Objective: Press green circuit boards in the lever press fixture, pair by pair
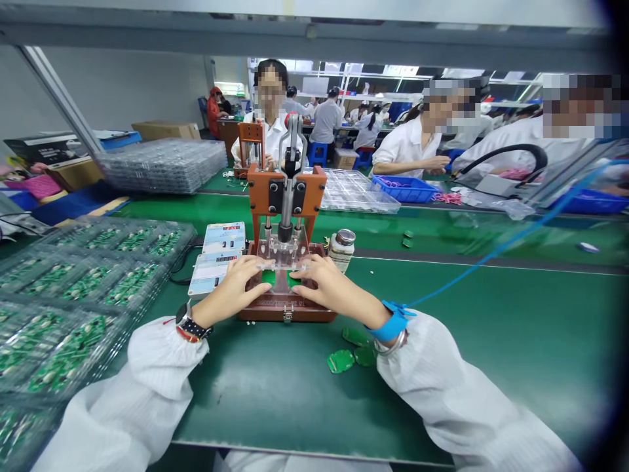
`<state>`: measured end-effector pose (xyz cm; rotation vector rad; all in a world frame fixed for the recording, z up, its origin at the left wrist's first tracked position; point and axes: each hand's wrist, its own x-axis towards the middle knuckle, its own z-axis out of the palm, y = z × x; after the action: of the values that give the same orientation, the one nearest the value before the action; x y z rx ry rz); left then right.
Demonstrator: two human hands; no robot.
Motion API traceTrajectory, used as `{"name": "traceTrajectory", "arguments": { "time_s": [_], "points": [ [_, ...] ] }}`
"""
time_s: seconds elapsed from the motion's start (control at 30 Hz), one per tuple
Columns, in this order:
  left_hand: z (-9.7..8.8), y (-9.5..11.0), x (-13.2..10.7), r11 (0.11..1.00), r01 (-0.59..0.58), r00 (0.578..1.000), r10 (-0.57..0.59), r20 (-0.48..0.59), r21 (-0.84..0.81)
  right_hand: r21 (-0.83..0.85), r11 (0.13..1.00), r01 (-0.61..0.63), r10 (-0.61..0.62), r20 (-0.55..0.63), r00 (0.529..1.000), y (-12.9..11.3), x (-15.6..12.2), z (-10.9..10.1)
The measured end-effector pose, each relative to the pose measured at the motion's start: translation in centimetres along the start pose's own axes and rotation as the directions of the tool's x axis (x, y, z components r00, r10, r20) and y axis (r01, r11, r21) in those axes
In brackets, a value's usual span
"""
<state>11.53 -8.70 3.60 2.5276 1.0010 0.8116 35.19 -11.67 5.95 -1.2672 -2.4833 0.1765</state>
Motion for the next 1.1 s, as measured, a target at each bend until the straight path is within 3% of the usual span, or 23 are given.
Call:
{"name": "traceTrajectory", "arguments": {
  "time_s": [0.23, 0.43, 0.53, 0.6, 0.67, 0.73, 0.77, 0.8, 0.87, 0.93, 0.97, 1.03, 1.1],
  "points": [
    [0.5, -0.2, -0.2, 0.994, 0.073, 0.995, -0.078, -0.056, -0.077, -0.092, 0.995, -0.035, 0.031, -0.040, 0.999, -1.1, -0.6, 0.7],
    [0.8, -0.4, -0.3, 0.990, 0.090, 0.995, -0.095, -0.043, -0.110, 0.007, 0.997, -0.074, 0.074, -0.054, 0.996, -0.5, -0.7, 1.0],
    [0.6, -0.7, -0.5, 0.982, 0.073, 0.994, -0.086, -0.069, -0.171, 0.104, 0.995, 0.001, -0.005, 0.046, 0.999, 1.2, -1.3, -1.8],
    [0.0, -1.3, -0.6, 0.980, 0.068, 0.989, -0.091, -0.115, -0.189, 0.219, 0.976, 0.023, -0.025, 0.004, 1.000, 2.3, -1.3, -4.9],
    [-0.7, -2.4, -0.6, 0.986, 0.075, 0.979, -0.102, -0.177, -0.152, 0.330, 0.944, 0.019, 0.058, -0.222, 0.973, 2.7, 0.0, -8.3],
    [-1.4, -4.1, -0.7, 0.995, 0.099, 0.964, -0.103, -0.244, -0.027, 0.415, 0.908, 0.051, 0.167, -0.470, 0.867, 2.2, 3.0, -11.1],
    [-1.7, -5.1, -0.8, 0.991, 0.118, 0.958, -0.099, -0.269, 0.057, 0.461, 0.884, 0.076, 0.211, -0.538, 0.816, 1.7, 5.0, -12.2],
    [-1.9, -6.2, -1.0, 0.980, 0.139, 0.954, -0.095, -0.283, 0.140, 0.519, 0.852, 0.076, 0.261, -0.545, 0.797, 0.9, 7.2, -13.1],
    [-2.0, -8.3, -1.5, 0.952, 0.178, 0.956, -0.108, -0.271, 0.248, 0.697, 0.717, -0.008, 0.371, -0.371, 0.851, -0.9, 11.2, -14.7],
    [-1.9, -10.0, -2.0, 0.937, 0.221, 0.959, -0.158, -0.234, 0.270, 0.796, 0.599, -0.089, 0.371, -0.177, 0.912, -2.9, 13.7, -16.1],
    [-1.9, -10.7, -2.1, 0.934, 0.243, 0.959, -0.191, -0.209, 0.261, 0.815, 0.574, -0.085, 0.348, -0.149, 0.925, -3.9, 14.0, -16.7],
    [-1.9, -11.4, -2.0, 0.932, 0.281, 0.958, -0.255, -0.133, 0.229, 0.765, 0.641, 0.062, 0.263, -0.295, 0.919, -5.8, 12.9, -17.5],
    [-2.3, -11.6, -1.5, 0.930, 0.304, 0.952, -0.305, -0.028, 0.209, 0.564, 0.779, 0.276, 0.077, -0.522, 0.850, -7.3, 10.2, -17.0]
  ]
}}
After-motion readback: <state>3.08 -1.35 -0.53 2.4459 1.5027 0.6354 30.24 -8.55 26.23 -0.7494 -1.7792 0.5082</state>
